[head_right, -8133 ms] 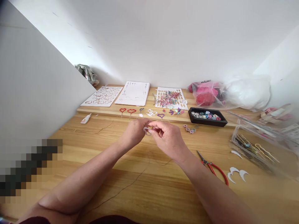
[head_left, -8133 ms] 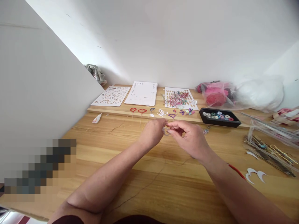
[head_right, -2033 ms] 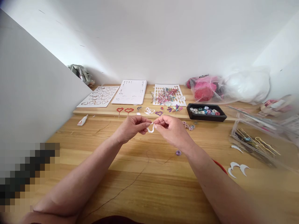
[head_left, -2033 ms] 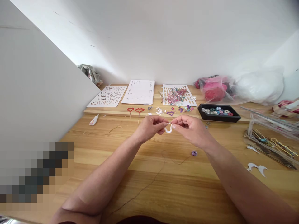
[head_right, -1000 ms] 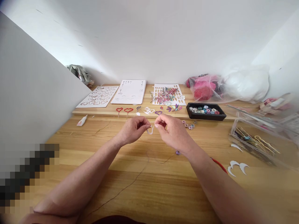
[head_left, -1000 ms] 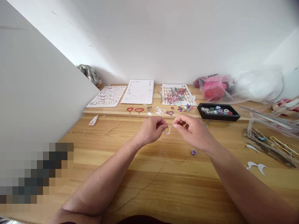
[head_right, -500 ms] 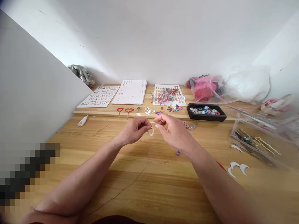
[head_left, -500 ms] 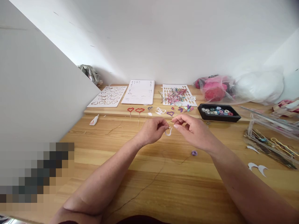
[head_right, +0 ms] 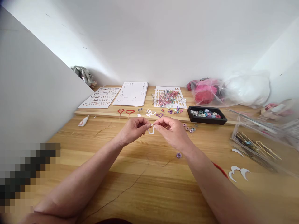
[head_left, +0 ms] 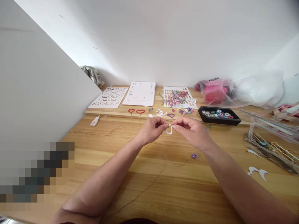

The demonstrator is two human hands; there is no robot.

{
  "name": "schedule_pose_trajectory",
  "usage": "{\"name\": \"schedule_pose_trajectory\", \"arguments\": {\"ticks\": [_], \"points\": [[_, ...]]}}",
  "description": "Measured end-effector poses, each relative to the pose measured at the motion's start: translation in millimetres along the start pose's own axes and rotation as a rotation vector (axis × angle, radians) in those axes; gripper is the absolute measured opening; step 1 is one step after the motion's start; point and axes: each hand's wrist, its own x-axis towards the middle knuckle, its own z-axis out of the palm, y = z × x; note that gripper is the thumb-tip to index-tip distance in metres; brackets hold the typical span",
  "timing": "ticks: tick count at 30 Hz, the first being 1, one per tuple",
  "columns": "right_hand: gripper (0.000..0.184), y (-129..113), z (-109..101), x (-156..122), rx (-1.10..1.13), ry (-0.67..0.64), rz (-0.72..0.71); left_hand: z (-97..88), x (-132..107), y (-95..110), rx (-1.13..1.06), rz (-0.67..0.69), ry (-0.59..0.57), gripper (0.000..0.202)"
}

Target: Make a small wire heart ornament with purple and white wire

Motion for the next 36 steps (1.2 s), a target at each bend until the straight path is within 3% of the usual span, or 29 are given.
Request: {"name": "schedule_pose_trajectory", "arguments": {"ticks": [14, 24, 32, 36], "points": [[0.013, -7.0, -2.5, -6.0, -0.217, 0.076, -0.17, 0.0, 2.6, -4.1, -0.026, 0.069, 0.038, 0.025], [0.014, -12.3, -3.8, -6.4, -0.156, -0.006, -0.128, 1.3, 0.0, -3.7, 0.14, 0.105, -0.015, 0.018], [0.012, -21.7, -6.3, -10.6, -0.389, -0.063, -0.175, 1.5, -1.3, -5.4, 0.246, 0.092, -0.077, 0.014], [0.016, -18.4, -7.5, -7.1, -0.233, -0.065, -0.103, 1.9, -0.9, -4.5, 0.194, 0.071, -0.065, 0.015]]}}
